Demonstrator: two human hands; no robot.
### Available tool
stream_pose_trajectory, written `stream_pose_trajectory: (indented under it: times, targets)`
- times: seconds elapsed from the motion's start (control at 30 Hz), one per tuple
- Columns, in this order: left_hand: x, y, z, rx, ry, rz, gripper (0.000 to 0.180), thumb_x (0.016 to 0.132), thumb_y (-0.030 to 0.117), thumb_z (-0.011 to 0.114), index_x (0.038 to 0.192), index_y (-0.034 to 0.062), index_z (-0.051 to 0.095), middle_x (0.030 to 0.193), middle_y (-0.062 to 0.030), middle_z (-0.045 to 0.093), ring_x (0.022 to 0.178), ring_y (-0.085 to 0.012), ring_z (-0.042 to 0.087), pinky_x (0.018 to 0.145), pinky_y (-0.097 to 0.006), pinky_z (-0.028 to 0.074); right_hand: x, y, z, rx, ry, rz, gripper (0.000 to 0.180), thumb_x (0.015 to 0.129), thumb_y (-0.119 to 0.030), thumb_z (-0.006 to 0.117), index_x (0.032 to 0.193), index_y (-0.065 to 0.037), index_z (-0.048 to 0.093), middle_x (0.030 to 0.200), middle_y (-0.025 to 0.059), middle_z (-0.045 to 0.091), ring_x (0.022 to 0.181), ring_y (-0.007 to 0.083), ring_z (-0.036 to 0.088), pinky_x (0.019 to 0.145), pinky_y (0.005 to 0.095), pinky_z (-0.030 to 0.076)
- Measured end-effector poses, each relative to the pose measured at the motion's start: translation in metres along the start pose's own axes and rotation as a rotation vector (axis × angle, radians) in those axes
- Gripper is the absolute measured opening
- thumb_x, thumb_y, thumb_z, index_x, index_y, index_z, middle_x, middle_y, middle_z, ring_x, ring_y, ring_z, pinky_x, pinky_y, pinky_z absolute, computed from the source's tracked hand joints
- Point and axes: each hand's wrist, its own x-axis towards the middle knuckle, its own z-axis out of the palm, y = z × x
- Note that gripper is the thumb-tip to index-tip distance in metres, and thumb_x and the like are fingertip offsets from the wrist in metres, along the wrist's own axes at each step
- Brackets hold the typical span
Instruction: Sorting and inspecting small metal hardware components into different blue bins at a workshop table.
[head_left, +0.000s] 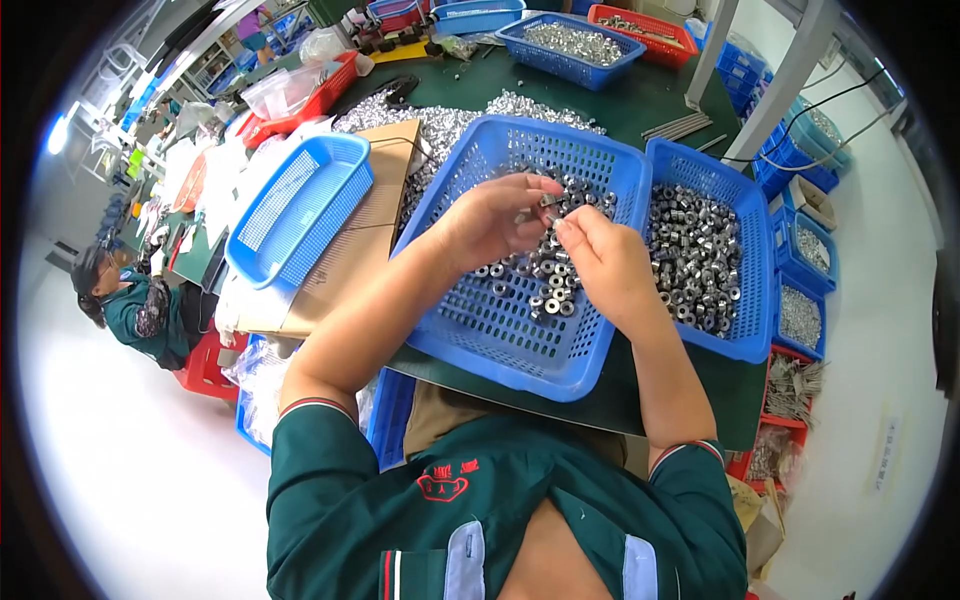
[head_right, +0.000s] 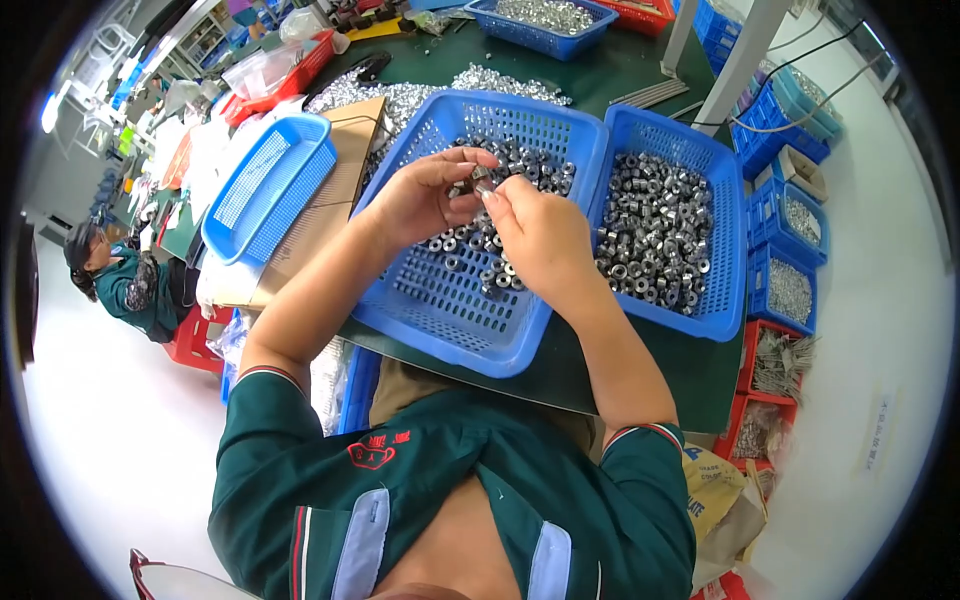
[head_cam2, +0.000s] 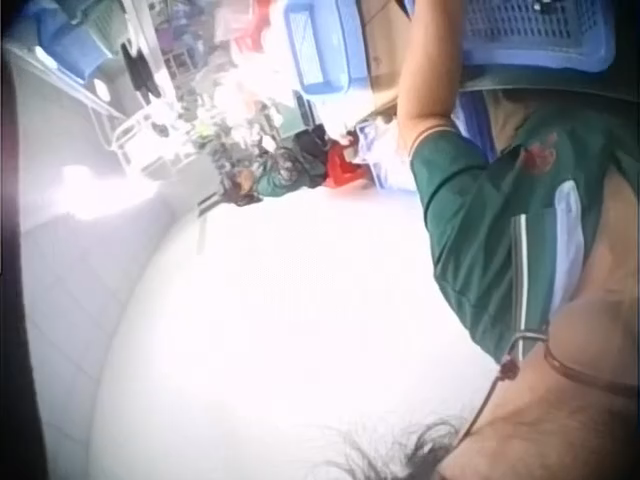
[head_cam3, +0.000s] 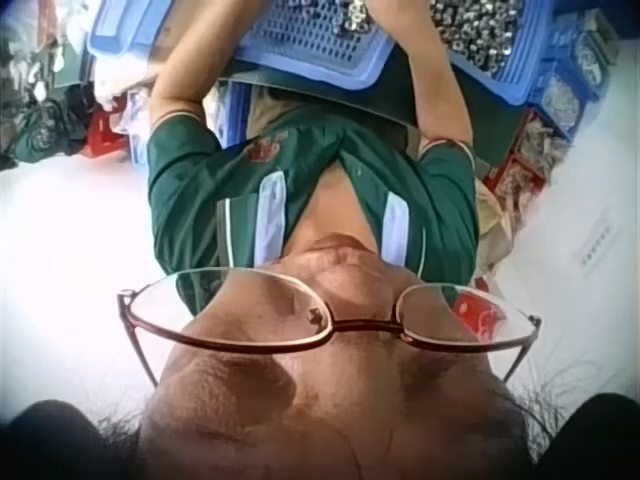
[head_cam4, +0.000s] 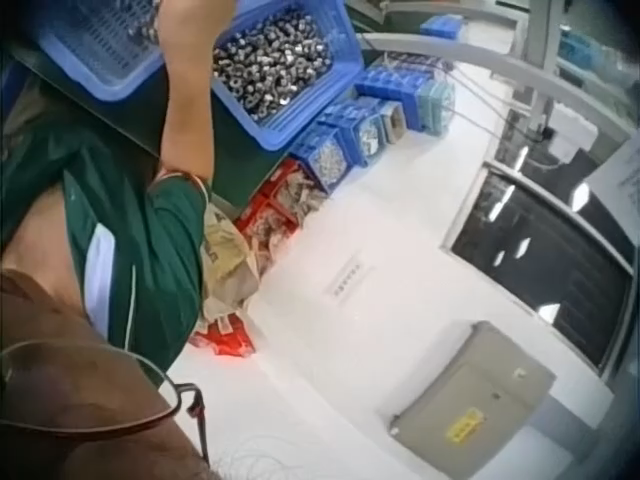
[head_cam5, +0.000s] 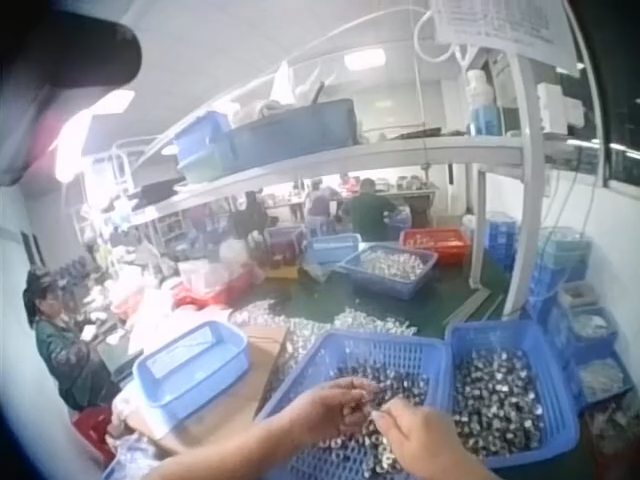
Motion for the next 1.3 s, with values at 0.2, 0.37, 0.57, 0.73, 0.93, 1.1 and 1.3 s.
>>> stream_pose_trajectory:
  times: [0.2, 0.37, 0.57, 0.73, 0.93, 1.1, 1.3]
  targets:
    - [-0.005, -0.002, 0.013, 0.173, -0.014, 0.041, 0.026, 0.098, 0.021, 0.050, 0.112, -0.0009, 0.054, 0.083, -0.0063, 0.058, 0.069, -0.0096, 0.050, 0.058, -0.022, 0.037, 0.002, 0.004, 0.004, -0.050, 0.051, -0.030, 0.023, 0.094, -0.026, 0.052, 0.083, -0.007, 0.059, 0.064, 0.0162, 0.062, 0.061, 0.0369, 0.061, 0.054, 0.0471, 0.045]
    - [-0.002, -0.003, 0.006, 0.301, -0.018, 0.087, 0.019, 0.097, 0.020, 0.053, 0.104, 0.0021, 0.054, 0.077, -0.0071, 0.060, 0.057, -0.0085, 0.042, 0.050, -0.022, 0.030, 0.003, 0.002, 0.004, -0.170, 0.070, -0.059, 0.022, 0.092, -0.024, 0.056, 0.078, -0.007, 0.056, 0.061, 0.0148, 0.060, 0.057, 0.0357, 0.061, 0.051, 0.0468, 0.044]
    - [0.001, -0.004, -0.002, 0.237, 0.005, 0.049, 0.016, 0.097, 0.021, 0.055, 0.096, 0.0050, 0.053, 0.072, -0.0075, 0.060, 0.052, -0.0084, 0.039, 0.047, -0.022, 0.029, 0.002, 0.004, 0.018, -0.464, 0.280, -0.422, 0.009, 0.081, -0.009, 0.060, 0.076, -0.009, 0.052, 0.060, 0.0070, 0.057, 0.055, 0.0247, 0.060, 0.050, 0.0375, 0.045]
    - [0.000, -0.007, -0.005, 0.121, 0.010, -0.012, 0.013, 0.097, 0.020, 0.055, 0.094, 0.0071, 0.053, 0.072, -0.0083, 0.061, 0.050, -0.0081, 0.038, 0.047, -0.023, 0.028, 0.002, 0.002, 0.020, -0.465, 0.284, -0.438, 0.010, 0.082, -0.010, 0.060, 0.077, -0.009, 0.052, 0.060, 0.0071, 0.056, 0.056, 0.0239, 0.060, 0.050, 0.0362, 0.046]
    - [-0.004, -0.014, 0.005, 0.283, -0.038, 0.223, 0.013, 0.097, 0.017, 0.055, 0.101, 0.0051, 0.054, 0.085, -0.0060, 0.063, 0.067, -0.0100, 0.055, 0.057, -0.022, 0.040, -0.003, 0.003, 0.015, 0.129, 0.112, -0.033, 0.023, 0.094, -0.017, 0.054, 0.076, -0.003, 0.057, 0.055, 0.0084, 0.056, 0.045, 0.0216, 0.055, 0.044, 0.0338, 0.039]
    - [-0.002, -0.005, 0.006, 0.303, -0.064, 0.126, 0.018, 0.098, 0.019, 0.052, 0.104, 0.0023, 0.052, 0.087, -0.0083, 0.061, 0.070, -0.0119, 0.055, 0.057, -0.021, 0.040, 0.007, 0.008, 0.001, 0.835, -0.228, 0.398, 0.027, 0.097, -0.020, 0.051, 0.079, -0.001, 0.059, 0.057, -0.0032, 0.047, 0.046, 0.0035, 0.039, 0.042, 0.0213, 0.031]
    - [0.001, 0.009, -0.014, 0.255, -0.091, -0.120, 0.012, 0.087, 0.009, 0.056, 0.098, 0.0052, 0.055, 0.081, -0.0077, 0.060, 0.055, -0.0096, 0.044, 0.043, -0.022, 0.031, 0.009, 0.007, -0.008, 0.459, -0.127, 0.267, 0.028, 0.096, -0.024, 0.054, 0.083, -0.001, 0.062, 0.060, 0.0013, 0.054, 0.054, 0.0071, 0.048, 0.051, 0.0241, 0.038]
